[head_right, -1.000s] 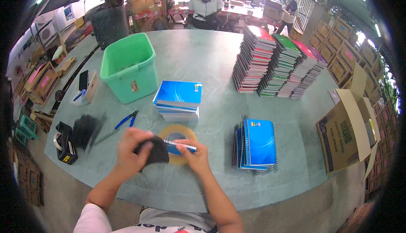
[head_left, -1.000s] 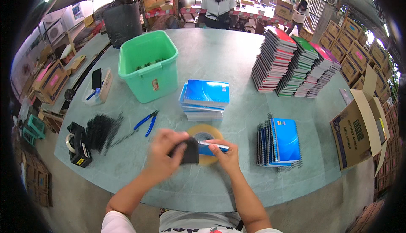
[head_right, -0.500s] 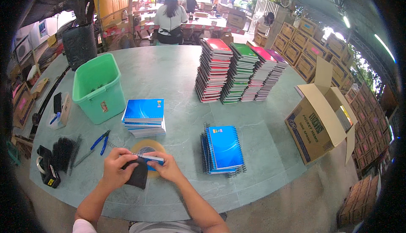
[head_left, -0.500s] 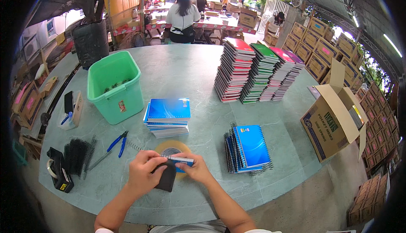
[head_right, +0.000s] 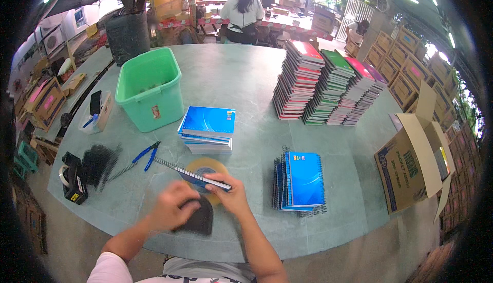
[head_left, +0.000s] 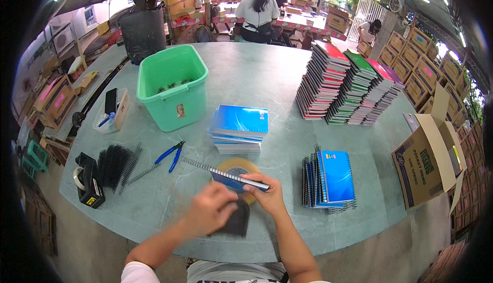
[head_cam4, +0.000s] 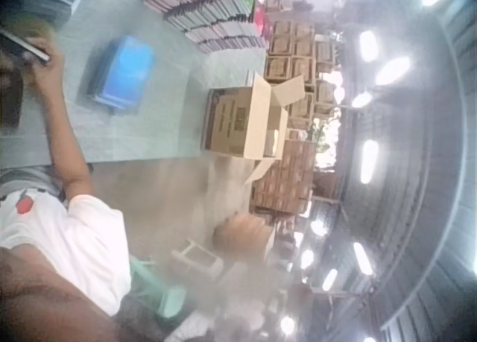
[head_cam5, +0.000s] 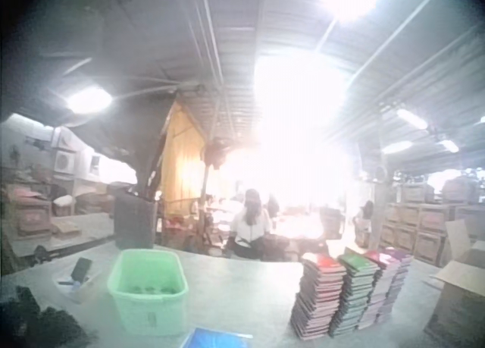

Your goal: The person inserts a plastic spiral through the pre-punched holes of a notebook, trims the excess with pliers, and places the finished notebook onto a stack.

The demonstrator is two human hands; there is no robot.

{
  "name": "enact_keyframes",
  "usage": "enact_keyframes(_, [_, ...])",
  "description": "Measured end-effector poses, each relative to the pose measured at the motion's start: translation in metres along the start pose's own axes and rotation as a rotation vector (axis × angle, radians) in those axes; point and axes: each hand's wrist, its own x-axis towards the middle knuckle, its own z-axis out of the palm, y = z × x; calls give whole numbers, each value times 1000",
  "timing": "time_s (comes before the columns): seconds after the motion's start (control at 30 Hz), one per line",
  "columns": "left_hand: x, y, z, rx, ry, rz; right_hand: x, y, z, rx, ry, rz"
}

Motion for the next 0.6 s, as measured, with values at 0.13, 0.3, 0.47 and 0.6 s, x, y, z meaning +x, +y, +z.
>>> enact_keyframes(0.13, [-16, -3, 17, 167, 23, 99, -2, 4, 5, -13, 9, -39])
enact_keyframes(0.3, [27, -33, -6, 353, -35, 193, -4, 3, 8, 33, 12, -32])
enact_keyframes(0.47, [43, 5, -15, 168, 154, 268, -6, 9, 5, -161, 83, -38])
enact_keyframes(0.6, [7, 96, -86, -234, 315, 743, 0, 4, 22, -12, 29, -77])
